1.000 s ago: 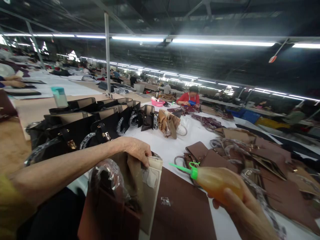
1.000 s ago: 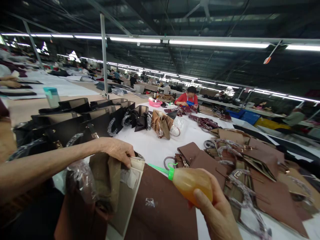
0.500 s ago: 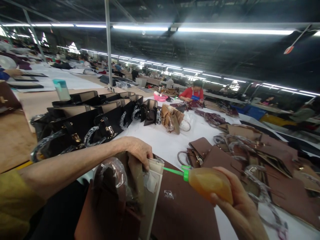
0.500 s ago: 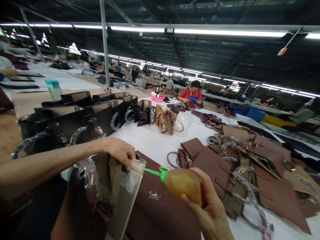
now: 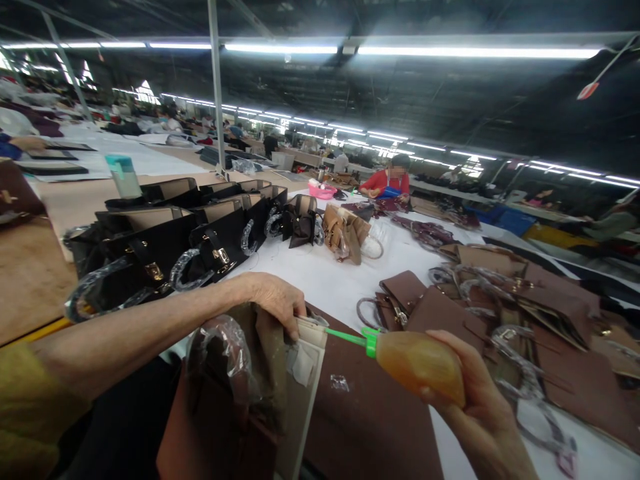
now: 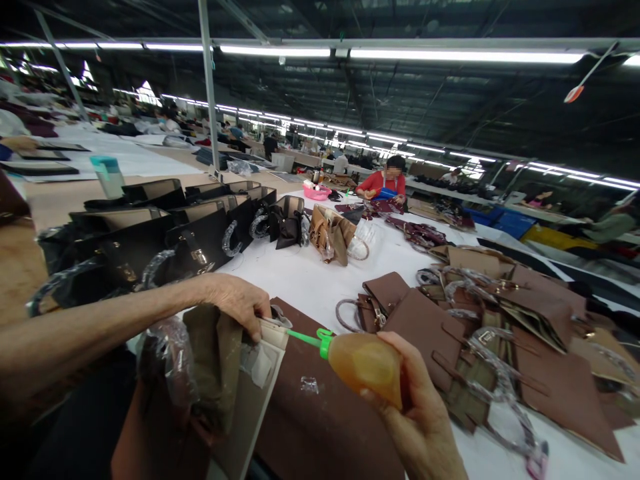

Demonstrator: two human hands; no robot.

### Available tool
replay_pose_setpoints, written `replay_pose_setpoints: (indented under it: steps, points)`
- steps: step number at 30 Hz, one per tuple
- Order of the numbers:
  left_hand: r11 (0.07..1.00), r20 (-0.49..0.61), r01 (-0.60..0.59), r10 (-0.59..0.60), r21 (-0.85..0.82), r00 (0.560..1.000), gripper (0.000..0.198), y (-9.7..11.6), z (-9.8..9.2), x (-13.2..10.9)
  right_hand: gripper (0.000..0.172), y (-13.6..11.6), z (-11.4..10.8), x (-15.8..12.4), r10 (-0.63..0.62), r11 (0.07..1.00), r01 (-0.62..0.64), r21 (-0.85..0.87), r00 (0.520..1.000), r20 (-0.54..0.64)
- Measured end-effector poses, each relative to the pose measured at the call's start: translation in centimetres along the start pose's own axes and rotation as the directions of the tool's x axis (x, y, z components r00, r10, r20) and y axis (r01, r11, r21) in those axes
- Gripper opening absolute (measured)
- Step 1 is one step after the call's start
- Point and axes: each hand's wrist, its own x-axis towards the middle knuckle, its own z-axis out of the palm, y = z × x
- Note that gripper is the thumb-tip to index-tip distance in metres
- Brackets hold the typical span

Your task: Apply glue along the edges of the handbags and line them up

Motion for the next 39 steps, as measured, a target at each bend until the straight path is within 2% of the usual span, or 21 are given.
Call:
replay_pose_setpoints:
  steps: [4,7,10,17,21,24,28,31,33,36,39]
  points:
    - [1.0,-0.002,-0.006,0.006,-0.005,1.0,0.026,-0.1,0.0,0.1,0.047,1.8,-0.8,0.1,-0.137,0.988,0.143,-0.056,0.986,0.091]
    - [1.0,-0.015,-0.015,0.015,0.007,1.0,0.025,-0.3,0.0,0.2,0.051,3.2,-1.5,0.0,-0.258,0.959,0.275,-0.072,0.948,0.188]
    - [1.0,-0.016,-0.001,0.001,0.015,1.0,0.026,-0.5,0.0,0.2,0.053,3.8,-1.8,-0.2,-0.313,0.935,0.344,-0.092,0.917,0.247]
    - [1.0,-0.005,-0.005,0.005,-0.014,1.0,0.026,-0.2,0.2,0.2,0.052,3.3,-1.5,0.4,-0.264,0.961,0.276,-0.031,0.943,0.2]
    - [1.0,-0.024,0.019,-0.019,0.023,1.0,0.026,0.3,0.0,-0.4,0.05,3.2,-1.1,0.1,-0.164,0.986,0.163,0.014,0.975,0.152]
    - [0.99,-0.079,0.064,-0.055,0.123,0.995,0.024,1.4,-0.9,-1.2,0.049,3.1,-0.9,-0.3,-0.098,0.994,0.091,0.053,0.984,0.146]
    - [0.944,-0.19,0.138,-0.083,0.301,0.978,0.023,3.5,-3.2,-2.1,0.05,3.1,-1.4,0.1,-0.052,0.997,0.047,0.062,0.994,0.094]
    - [0.893,-0.284,0.141,-0.016,0.427,0.959,0.019,4.5,-4.5,-2.2,0.05,3.2,-1.9,1.0,-0.015,0.993,0.013,0.118,1.0,0.016]
    - [0.856,-0.343,0.124,0.065,0.502,0.937,0.015,4.7,-4.7,-2.0,0.05,3.3,-2.1,1.6,0.017,0.984,-0.009,0.178,0.999,-0.045]
    - [0.817,-0.416,0.129,0.145,0.562,0.898,0.011,4.1,-4.1,-1.3,0.052,3.3,-2.0,2.4,0.02,0.98,-0.008,0.2,0.998,-0.057]
    - [0.799,-0.472,0.167,0.161,0.577,0.867,0.01,3.1,-3.3,-0.5,0.052,2.9,-1.7,3.0,-0.008,0.988,0.012,0.152,1.0,-0.029]
